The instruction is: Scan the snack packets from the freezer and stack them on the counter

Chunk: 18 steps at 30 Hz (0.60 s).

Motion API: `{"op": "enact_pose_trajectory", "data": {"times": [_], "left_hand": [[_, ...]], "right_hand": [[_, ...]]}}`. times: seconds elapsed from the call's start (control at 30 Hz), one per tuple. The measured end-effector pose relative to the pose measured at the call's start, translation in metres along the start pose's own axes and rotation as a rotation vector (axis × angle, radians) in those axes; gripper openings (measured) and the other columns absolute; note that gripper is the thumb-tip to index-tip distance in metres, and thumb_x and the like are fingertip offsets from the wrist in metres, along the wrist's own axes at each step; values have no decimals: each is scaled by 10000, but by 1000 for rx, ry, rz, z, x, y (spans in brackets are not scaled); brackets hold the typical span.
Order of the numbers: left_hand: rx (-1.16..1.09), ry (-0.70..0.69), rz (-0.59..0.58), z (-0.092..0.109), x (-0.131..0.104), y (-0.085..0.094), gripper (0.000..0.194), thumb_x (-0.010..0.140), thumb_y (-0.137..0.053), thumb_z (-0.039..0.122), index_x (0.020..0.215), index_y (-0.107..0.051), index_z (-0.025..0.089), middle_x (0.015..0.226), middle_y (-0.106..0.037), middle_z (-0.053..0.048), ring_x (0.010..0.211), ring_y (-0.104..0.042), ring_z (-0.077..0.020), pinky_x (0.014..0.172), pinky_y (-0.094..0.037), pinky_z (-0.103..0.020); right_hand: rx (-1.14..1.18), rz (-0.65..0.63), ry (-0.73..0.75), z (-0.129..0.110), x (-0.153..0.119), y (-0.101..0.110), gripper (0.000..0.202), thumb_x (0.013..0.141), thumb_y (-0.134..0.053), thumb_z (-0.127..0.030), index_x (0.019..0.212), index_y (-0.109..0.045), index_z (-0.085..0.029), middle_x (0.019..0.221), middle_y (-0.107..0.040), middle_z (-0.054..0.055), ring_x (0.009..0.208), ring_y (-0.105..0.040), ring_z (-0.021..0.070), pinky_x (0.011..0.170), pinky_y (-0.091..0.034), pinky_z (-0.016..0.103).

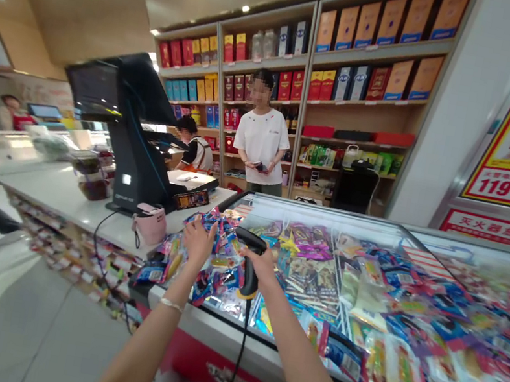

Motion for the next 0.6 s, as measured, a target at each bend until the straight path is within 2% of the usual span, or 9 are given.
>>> {"op": "enact_pose_trajectory", "data": {"times": [0.07, 0.13, 0.23, 0.37, 0.5, 0.6], "left_hand": [[45, -67, -30, -12, -14, 1, 690, 770, -600, 511, 1350, -436, 176, 1529, -237, -210, 1438, -98, -384, 1118, -137, -569], [76, -97, -66, -23, -24, 1, 667, 778, -585, 512, 1356, -451, 208, 1558, -196, -172, 1449, -57, -369, 1128, -111, -570], [212, -126, -86, -32, -28, -1, 611, 829, -508, 507, 1361, -453, 211, 1544, -250, -164, 1436, -149, -357, 1138, -117, -549], [350, -206, -97, -32, -24, -3, 594, 850, -468, 441, 1360, -448, 137, 1441, -406, -216, 1350, -342, -356, 1111, -232, -504], [492, -283, -67, -33, -22, -3, 629, 870, -397, 446, 1345, -440, 36, 1372, -448, -269, 1277, -415, -369, 1051, -319, -499], [524, -322, -43, -35, -20, -4, 623, 862, -399, 464, 1328, -470, 58, 1344, -478, -250, 1227, -461, -363, 1008, -362, -494]], "right_hand": [[33, 4, -44, 20, 10, -1, 308, 565, -769, -237, 800, -579, -180, 540, -624, -31, 404, -560, 119, 398, -460, 215], [70, 1, -78, 33, 18, 2, 285, 576, -765, -245, 787, -585, -179, 541, -627, -27, 406, -557, 112, 403, -460, 208], [82, -32, -122, 46, 25, 6, 263, 585, -765, -258, 766, -594, -173, 551, -633, -17, 410, -557, 110, 409, -458, 206], [68, -56, -137, 53, 30, 10, 250, 587, -770, -268, 750, -607, -168, 544, -625, -15, 420, -558, 112, 412, -450, 206], [97, -61, -148, 54, 30, 11, 242, 583, -770, -234, 754, -616, -161, 543, -622, -11, 422, -553, 111, 403, -434, 203], [157, -75, -139, 50, 29, 10, 245, 587, -772, -199, 777, -627, -144, 558, -634, -6, 423, -553, 108, 422, -450, 209]]}}
Point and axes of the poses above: each hand's wrist, its own x-axis towards the middle knuckle, its own y-axis out of the back of the hand, z = x × y, the point moved 3 cm from there along x, towards the middle knuckle
